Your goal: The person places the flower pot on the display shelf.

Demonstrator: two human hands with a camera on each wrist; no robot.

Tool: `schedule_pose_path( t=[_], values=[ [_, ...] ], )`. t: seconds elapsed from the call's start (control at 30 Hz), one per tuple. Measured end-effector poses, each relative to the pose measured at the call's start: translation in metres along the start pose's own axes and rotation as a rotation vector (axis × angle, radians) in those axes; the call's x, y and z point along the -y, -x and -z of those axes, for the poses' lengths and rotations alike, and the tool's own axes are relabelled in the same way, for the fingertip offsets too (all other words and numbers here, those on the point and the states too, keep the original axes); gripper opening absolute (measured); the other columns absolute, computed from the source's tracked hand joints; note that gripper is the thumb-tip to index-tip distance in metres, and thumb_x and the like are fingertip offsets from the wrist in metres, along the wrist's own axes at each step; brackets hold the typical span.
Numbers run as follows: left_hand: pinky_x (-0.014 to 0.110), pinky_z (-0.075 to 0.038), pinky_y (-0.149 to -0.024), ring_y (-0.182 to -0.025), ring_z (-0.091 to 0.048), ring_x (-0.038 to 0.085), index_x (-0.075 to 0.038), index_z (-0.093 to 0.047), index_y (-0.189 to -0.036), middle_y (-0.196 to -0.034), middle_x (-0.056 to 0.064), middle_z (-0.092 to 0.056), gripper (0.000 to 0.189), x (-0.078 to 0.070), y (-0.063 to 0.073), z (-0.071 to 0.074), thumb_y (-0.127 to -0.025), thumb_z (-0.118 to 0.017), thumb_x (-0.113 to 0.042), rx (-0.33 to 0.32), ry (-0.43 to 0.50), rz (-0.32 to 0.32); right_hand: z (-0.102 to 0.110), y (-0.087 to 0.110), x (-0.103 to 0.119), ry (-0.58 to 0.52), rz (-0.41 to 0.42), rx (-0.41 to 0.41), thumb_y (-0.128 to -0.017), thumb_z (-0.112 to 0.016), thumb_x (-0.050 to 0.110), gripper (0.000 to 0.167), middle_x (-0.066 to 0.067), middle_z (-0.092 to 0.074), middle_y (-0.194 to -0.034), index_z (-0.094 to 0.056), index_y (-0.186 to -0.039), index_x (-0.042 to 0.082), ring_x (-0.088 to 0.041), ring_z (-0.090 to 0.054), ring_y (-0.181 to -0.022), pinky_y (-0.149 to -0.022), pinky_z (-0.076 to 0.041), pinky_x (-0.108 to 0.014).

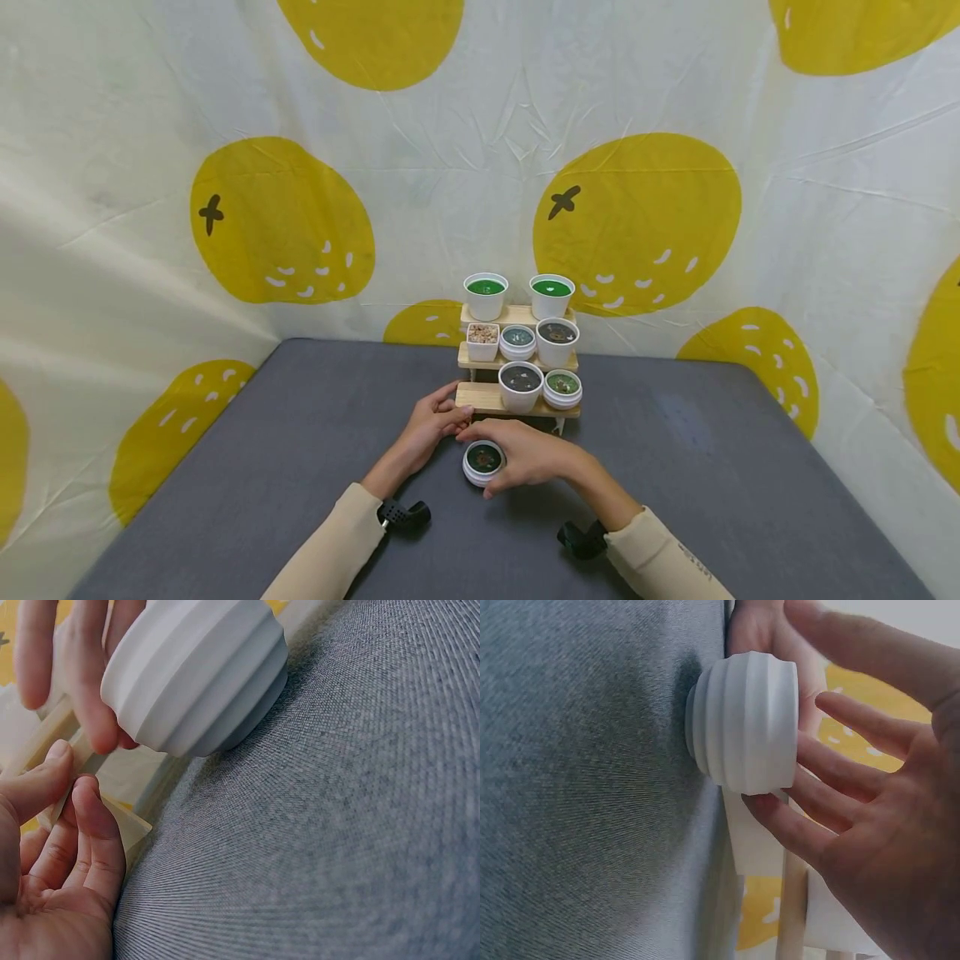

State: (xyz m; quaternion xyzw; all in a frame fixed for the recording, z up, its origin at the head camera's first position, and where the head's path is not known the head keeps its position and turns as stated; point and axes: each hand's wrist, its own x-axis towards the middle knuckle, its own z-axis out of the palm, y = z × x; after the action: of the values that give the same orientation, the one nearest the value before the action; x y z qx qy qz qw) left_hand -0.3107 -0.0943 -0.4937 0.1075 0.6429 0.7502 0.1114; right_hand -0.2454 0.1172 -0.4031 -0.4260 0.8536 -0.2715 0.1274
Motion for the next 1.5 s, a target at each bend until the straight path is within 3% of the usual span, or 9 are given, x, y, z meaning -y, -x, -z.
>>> schedule_pose_path(
  t=[0.27,0.47,0.7,0.8,0.87,0.97,1.2,1.4,1.5],
  values=[
    [0.020,-0.056,-0.068,-0.076,-0.064,0.007,-0.006,-0.036,-0.160,-0.084,-0.004,-0.068,0.072,0.000,-0.001,0.000,-0.098,-0.071,-0.011,-0.018,-0.004,0.004,-0.003,-0.001,-0.011,0.039,-0.014,-0.006,-0.078,-0.091,0.016,0.067,-0.006,-0.066,-0.137,-0.061,-0.137,0.008,-0.020,-0.060,-0.129,-0.113,-0.046,-0.038],
    [0.020,-0.056,-0.068,-0.077,-0.064,0.008,-0.006,-0.036,-0.160,-0.085,-0.003,-0.067,0.072,0.000,-0.002,0.000,-0.098,-0.071,-0.011,-0.018,-0.009,0.004,-0.006,-0.002,-0.020,-0.017,-0.041,0.008,-0.079,-0.089,0.016,0.066,-0.008,-0.066,-0.137,-0.060,-0.138,0.007,-0.021,-0.061,-0.126,-0.111,-0.047,-0.035],
    [0.021,-0.056,-0.068,-0.077,-0.064,0.009,-0.006,-0.037,-0.160,-0.087,-0.003,-0.068,0.072,0.000,0.000,-0.001,-0.097,-0.072,-0.011,-0.031,-0.024,0.005,-0.009,-0.003,-0.036,-0.138,-0.066,0.039,-0.079,-0.089,0.021,0.069,-0.004,-0.066,-0.137,-0.059,-0.140,0.009,-0.014,-0.060,-0.125,-0.110,-0.045,-0.030],
    [0.021,-0.056,-0.068,-0.077,-0.064,0.008,-0.006,-0.037,-0.159,-0.087,-0.002,-0.068,0.071,0.000,0.000,-0.002,-0.098,-0.071,-0.011,-0.032,-0.026,0.005,-0.009,-0.003,-0.043,-0.186,-0.033,0.058,-0.081,-0.088,0.027,0.069,-0.004,-0.064,-0.138,-0.058,-0.141,0.009,-0.012,-0.058,-0.125,-0.110,-0.045,-0.032],
    [0.021,-0.056,-0.068,-0.078,-0.064,0.009,-0.006,-0.037,-0.159,-0.087,-0.002,-0.068,0.070,0.000,0.000,-0.002,-0.098,-0.071,-0.012,-0.030,-0.027,0.006,-0.012,-0.004,-0.059,-0.159,0.038,0.070,-0.085,-0.084,0.032,0.067,-0.003,-0.064,-0.138,-0.057,-0.142,0.011,-0.011,-0.058,-0.123,-0.106,-0.047,-0.032],
    [0.021,-0.056,-0.069,-0.079,-0.064,0.009,-0.006,-0.038,-0.159,-0.087,-0.001,-0.068,0.070,0.001,-0.001,-0.001,-0.098,-0.072,-0.012,-0.029,-0.025,0.010,-0.011,-0.003,-0.061,-0.174,0.077,0.077,-0.087,-0.082,0.034,0.065,-0.004,-0.064,-0.138,-0.057,-0.142,0.010,-0.010,-0.058,-0.122,-0.104,-0.048,-0.030],
    [0.021,-0.056,-0.069,-0.079,-0.064,0.009,-0.005,-0.035,-0.160,-0.087,-0.002,-0.067,0.072,0.002,-0.001,0.000,-0.098,-0.071,-0.011,-0.019,-0.014,0.006,-0.007,-0.001,-0.045,-0.230,-0.031,0.081,-0.082,-0.087,0.025,0.066,-0.003,-0.065,-0.138,-0.059,-0.140,0.010,-0.012,-0.058,-0.124,-0.109,-0.046,-0.029],
    [0.020,-0.056,-0.069,-0.078,-0.064,0.008,-0.005,-0.035,-0.160,-0.087,-0.003,-0.067,0.073,0.000,0.000,-0.001,-0.098,-0.071,-0.010,-0.016,-0.007,0.008,-0.009,-0.003,-0.061,-0.160,0.106,0.054,-0.087,-0.083,0.036,0.063,-0.001,-0.066,-0.135,-0.059,-0.140,0.011,-0.007,-0.059,-0.119,-0.102,-0.049,-0.027],
    [0.021,-0.056,-0.069,-0.078,-0.064,0.009,-0.006,-0.037,-0.160,-0.087,-0.003,-0.067,0.071,0.000,0.000,-0.001,-0.097,-0.071,-0.010,-0.018,-0.005,0.007,-0.009,-0.003,-0.060,-0.171,0.110,0.047,-0.087,-0.083,0.037,0.062,0.000,-0.066,-0.134,-0.060,-0.139,0.013,-0.007,-0.059,-0.118,-0.101,-0.050,-0.027]
  ],
)
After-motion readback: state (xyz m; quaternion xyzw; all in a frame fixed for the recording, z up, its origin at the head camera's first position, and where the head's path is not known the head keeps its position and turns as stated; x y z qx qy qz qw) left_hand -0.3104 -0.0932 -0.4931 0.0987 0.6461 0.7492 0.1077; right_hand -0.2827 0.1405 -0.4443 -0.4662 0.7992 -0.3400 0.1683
